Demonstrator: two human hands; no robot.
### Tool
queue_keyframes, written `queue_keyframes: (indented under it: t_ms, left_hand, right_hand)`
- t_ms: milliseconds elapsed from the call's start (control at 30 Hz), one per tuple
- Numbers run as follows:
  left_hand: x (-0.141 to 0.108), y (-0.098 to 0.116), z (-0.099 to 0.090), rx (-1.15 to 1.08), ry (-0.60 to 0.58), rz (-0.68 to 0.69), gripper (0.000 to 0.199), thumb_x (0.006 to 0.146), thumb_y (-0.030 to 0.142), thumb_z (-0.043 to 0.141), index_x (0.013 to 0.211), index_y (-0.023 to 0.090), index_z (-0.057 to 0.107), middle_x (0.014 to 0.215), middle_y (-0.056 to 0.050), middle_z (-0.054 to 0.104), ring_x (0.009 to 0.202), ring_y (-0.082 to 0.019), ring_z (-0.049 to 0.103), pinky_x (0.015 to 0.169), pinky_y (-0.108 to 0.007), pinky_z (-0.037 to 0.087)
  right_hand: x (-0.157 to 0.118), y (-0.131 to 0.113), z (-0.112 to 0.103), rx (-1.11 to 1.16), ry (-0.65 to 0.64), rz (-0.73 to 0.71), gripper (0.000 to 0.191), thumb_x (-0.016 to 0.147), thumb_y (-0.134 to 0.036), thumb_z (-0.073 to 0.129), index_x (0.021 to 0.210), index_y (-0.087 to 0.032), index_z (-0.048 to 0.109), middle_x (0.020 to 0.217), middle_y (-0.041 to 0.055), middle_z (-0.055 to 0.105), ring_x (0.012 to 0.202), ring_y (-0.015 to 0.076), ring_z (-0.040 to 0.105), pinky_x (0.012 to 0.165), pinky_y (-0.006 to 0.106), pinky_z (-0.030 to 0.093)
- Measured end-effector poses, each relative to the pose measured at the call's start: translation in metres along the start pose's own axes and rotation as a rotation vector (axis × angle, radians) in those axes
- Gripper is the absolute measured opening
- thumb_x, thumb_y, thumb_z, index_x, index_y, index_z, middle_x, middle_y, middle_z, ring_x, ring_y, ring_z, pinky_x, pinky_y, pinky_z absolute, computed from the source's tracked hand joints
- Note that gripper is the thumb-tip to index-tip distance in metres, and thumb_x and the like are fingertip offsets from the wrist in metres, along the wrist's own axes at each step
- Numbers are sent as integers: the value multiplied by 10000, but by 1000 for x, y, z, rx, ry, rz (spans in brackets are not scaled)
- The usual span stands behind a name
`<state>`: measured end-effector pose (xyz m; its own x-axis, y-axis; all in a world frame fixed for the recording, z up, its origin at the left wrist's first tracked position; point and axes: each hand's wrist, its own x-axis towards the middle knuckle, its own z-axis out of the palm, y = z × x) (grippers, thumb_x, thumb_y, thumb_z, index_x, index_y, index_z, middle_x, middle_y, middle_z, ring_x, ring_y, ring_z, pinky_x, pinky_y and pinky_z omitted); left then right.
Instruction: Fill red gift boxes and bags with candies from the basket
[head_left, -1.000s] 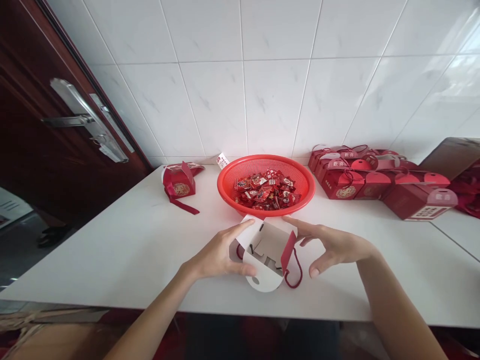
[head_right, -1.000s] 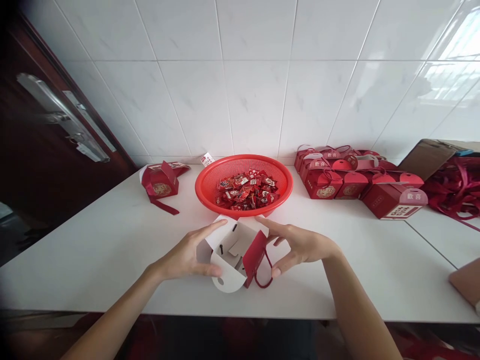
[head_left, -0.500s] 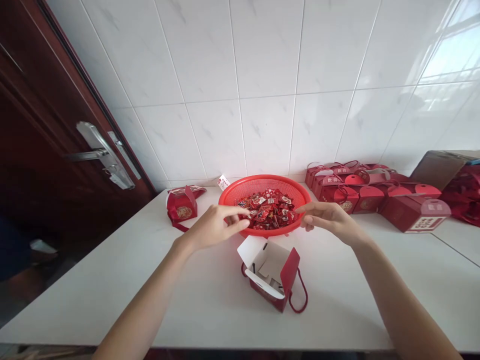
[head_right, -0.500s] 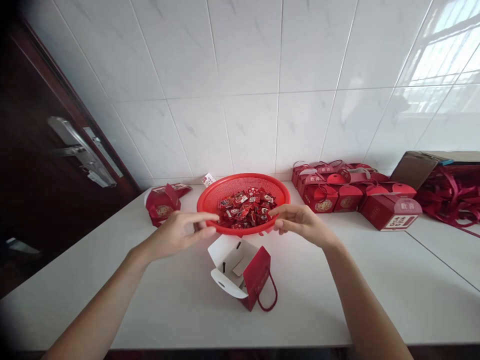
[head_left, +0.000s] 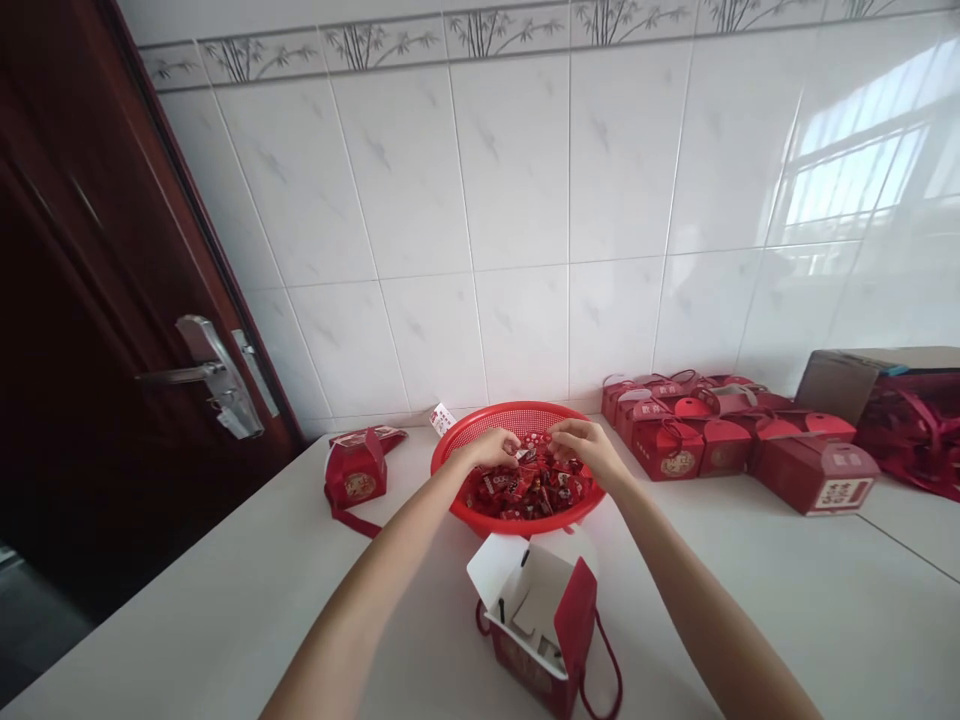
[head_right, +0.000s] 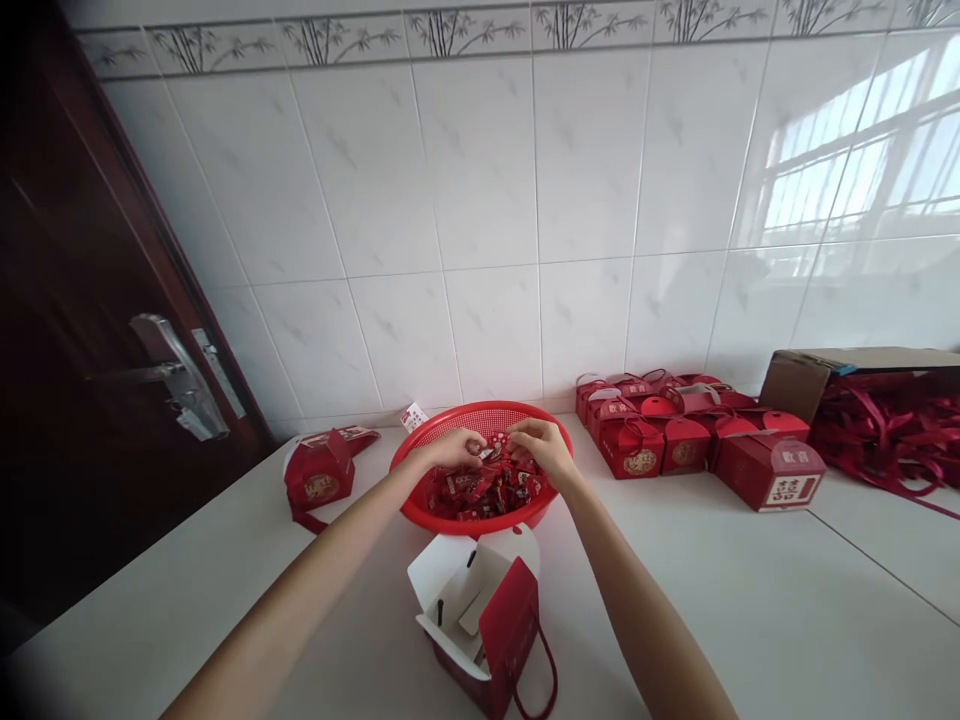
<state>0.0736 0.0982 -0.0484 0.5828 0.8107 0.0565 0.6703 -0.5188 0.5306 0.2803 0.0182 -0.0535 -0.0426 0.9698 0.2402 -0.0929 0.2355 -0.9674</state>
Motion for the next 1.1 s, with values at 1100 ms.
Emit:
queue_keyframes:
  t_ms: [1100]
  left_hand:
    - [-15, 29, 15, -744, 323, 181, 474, 677, 433, 851, 1031, 149, 712, 1027, -102, 760, 962, -232, 711, 824, -342, 587]
  right_hand:
    - [3, 0, -1, 133, -179, 164, 449, 679, -595, 814, 657, -174, 659, 645, -13, 626, 667, 145, 642, 704, 287, 568]
